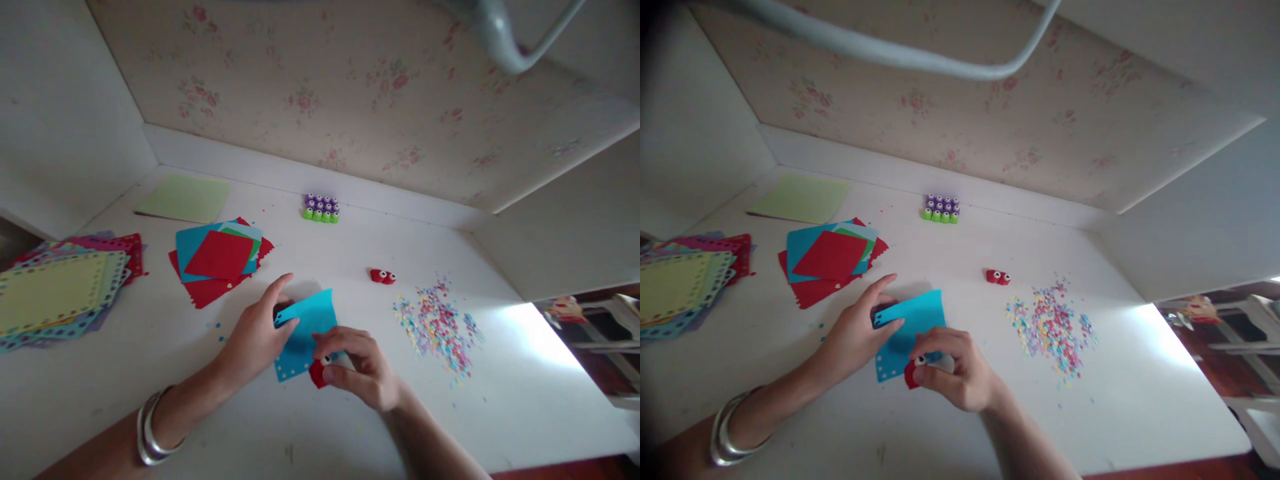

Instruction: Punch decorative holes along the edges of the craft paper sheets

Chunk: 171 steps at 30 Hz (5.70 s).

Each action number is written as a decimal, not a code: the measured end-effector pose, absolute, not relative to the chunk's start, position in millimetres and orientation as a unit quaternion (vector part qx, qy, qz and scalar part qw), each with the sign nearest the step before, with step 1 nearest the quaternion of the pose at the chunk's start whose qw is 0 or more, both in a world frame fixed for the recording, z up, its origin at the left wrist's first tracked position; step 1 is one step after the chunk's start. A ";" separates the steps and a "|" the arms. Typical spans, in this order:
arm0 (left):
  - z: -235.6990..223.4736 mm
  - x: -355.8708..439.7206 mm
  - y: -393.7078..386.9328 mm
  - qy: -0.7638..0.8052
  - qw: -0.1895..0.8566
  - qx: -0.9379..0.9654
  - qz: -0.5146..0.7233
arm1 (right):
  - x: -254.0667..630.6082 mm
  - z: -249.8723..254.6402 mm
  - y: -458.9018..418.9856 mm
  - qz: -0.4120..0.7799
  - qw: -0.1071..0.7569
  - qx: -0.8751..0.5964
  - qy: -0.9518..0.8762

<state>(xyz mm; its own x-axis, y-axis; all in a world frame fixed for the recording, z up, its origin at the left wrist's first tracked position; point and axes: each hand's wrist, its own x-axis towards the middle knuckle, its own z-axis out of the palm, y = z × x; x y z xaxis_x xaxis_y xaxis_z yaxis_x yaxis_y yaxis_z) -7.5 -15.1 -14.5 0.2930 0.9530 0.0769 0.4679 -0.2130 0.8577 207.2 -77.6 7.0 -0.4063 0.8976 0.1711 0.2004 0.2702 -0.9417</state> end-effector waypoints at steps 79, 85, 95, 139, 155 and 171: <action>-0.4 -15.6 2.1 0.570 0.346 0.662 0.342 | 224.5 -5.1 -71.3 0.183 0.401 -0.474 -0.762; -2.6 -15.5 4.3 0.566 0.346 0.664 0.346 | 224.5 -5.5 -70.5 0.181 0.403 -0.495 -0.749; -10.2 -17.4 3.3 0.538 0.365 0.689 0.321 | 226.6 -5.4 -67.1 0.244 0.383 -0.492 -0.743; -21.4 -8.0 -24.2 0.387 0.149 0.887 0.203 | 223.8 -7.9 -75.7 0.207 0.374 -0.437 -0.791; -20.9 -7.2 -24.6 0.390 0.154 0.883 0.210 | 227.6 3.8 -63.4 0.142 0.342 -0.346 -0.862; -17.9 -6.6 -23.2 0.394 0.175 0.879 0.206 | 221.4 -3.5 -49.9 0.073 0.357 -0.268 -0.892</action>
